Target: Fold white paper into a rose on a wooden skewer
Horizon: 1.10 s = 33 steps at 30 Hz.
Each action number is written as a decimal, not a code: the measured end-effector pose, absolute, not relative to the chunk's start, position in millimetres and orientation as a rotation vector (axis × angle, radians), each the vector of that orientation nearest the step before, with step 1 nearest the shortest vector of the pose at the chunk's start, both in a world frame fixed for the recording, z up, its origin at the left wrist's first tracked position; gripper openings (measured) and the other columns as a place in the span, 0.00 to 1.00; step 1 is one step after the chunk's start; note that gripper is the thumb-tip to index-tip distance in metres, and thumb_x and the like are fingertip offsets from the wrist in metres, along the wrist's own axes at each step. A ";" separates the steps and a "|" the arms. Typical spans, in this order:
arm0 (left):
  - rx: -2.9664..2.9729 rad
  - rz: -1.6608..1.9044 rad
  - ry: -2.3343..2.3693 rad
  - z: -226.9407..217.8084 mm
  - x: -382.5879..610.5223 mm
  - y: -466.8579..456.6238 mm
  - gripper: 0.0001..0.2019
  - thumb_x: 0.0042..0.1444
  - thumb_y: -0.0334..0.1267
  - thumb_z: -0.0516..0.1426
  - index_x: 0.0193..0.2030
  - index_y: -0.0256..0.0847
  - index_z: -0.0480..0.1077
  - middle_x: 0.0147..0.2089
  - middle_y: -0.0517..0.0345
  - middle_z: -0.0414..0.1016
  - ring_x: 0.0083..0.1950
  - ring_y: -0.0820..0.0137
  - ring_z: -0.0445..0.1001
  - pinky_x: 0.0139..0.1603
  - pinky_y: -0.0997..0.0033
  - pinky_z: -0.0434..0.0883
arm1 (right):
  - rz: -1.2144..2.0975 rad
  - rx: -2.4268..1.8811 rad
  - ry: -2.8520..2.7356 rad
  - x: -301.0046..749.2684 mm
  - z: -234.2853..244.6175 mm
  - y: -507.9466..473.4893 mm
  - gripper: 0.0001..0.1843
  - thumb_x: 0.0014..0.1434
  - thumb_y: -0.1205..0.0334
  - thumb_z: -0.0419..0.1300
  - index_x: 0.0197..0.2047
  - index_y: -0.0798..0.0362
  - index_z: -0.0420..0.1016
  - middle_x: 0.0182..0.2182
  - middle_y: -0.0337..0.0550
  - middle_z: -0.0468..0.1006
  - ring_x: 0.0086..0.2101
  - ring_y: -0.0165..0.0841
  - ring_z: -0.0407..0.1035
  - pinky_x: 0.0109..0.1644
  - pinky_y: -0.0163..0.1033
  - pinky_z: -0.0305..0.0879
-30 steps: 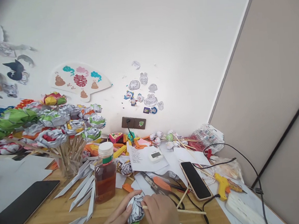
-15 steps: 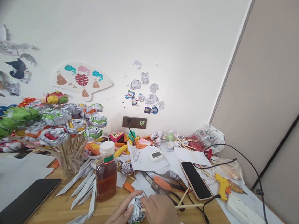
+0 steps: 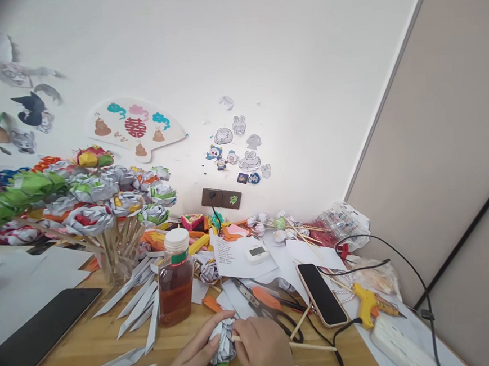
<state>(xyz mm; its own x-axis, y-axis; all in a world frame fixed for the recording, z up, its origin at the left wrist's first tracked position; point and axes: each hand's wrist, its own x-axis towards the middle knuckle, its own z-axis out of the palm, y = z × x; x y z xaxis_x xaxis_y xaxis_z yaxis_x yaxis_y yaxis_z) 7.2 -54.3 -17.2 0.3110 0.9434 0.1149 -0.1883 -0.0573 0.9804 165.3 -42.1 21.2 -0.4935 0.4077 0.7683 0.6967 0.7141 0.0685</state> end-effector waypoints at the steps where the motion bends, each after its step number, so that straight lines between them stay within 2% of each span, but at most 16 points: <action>1: 1.274 1.109 0.796 -17.4 7.2 -54.5 0.24 0.50 0.50 0.51 0.53 0.45 0.61 0.55 0.59 0.63 0.57 0.59 0.56 0.58 0.64 0.49 | -0.497 -0.834 -2.160 165.5 20.8 -42.1 0.21 0.62 0.61 0.38 0.28 0.52 0.69 0.16 0.39 0.67 0.18 0.30 0.63 0.22 0.33 0.51; 8: 1.284 1.110 0.786 -20.8 5.9 -53.5 0.24 0.51 0.50 0.51 0.53 0.45 0.61 0.55 0.59 0.64 0.58 0.59 0.54 0.59 0.61 0.48 | -0.618 -0.767 -2.204 166.5 16.6 -40.7 0.20 0.61 0.67 0.38 0.33 0.55 0.70 0.16 0.40 0.68 0.19 0.30 0.65 0.22 0.33 0.55; 17: 1.198 1.133 0.759 -18.3 5.3 -52.9 0.23 0.50 0.49 0.52 0.53 0.45 0.62 0.55 0.59 0.64 0.58 0.59 0.55 0.59 0.63 0.48 | -0.273 -0.805 -2.329 169.4 16.6 -41.4 0.16 0.57 0.67 0.41 0.42 0.54 0.67 0.22 0.41 0.73 0.23 0.32 0.67 0.25 0.34 0.59; 22: 1.048 1.166 0.632 -14.1 3.9 -50.0 0.21 0.50 0.46 0.54 0.52 0.47 0.62 0.53 0.58 0.67 0.56 0.60 0.60 0.57 0.63 0.52 | -0.315 -0.740 -2.280 172.1 15.7 -36.7 0.18 0.56 0.70 0.43 0.49 0.59 0.61 0.23 0.43 0.73 0.22 0.33 0.67 0.23 0.34 0.58; 27: 0.944 1.166 0.487 -15.4 6.9 -48.8 0.22 0.51 0.44 0.53 0.53 0.46 0.61 0.48 0.56 0.71 0.52 0.60 0.64 0.53 0.62 0.56 | -0.334 -0.663 -2.255 174.6 13.6 -35.3 0.17 0.53 0.72 0.44 0.46 0.57 0.63 0.22 0.44 0.73 0.23 0.33 0.67 0.24 0.35 0.59; 33: 1.006 1.174 0.557 -18.1 6.2 -50.8 0.22 0.52 0.44 0.53 0.54 0.45 0.59 0.49 0.56 0.70 0.52 0.60 0.63 0.55 0.61 0.54 | -0.315 -0.657 -2.314 173.8 11.1 -36.1 0.20 0.51 0.73 0.44 0.47 0.58 0.63 0.22 0.44 0.73 0.23 0.34 0.67 0.23 0.35 0.59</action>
<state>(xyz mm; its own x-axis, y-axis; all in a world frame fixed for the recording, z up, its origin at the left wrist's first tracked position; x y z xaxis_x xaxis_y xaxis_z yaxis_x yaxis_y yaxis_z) 6.2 -50.8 -18.1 0.3295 0.9350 0.1312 -0.4899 0.0505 0.8703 173.8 -36.1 11.1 -0.6262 0.3677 0.6875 0.5382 0.8418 0.0400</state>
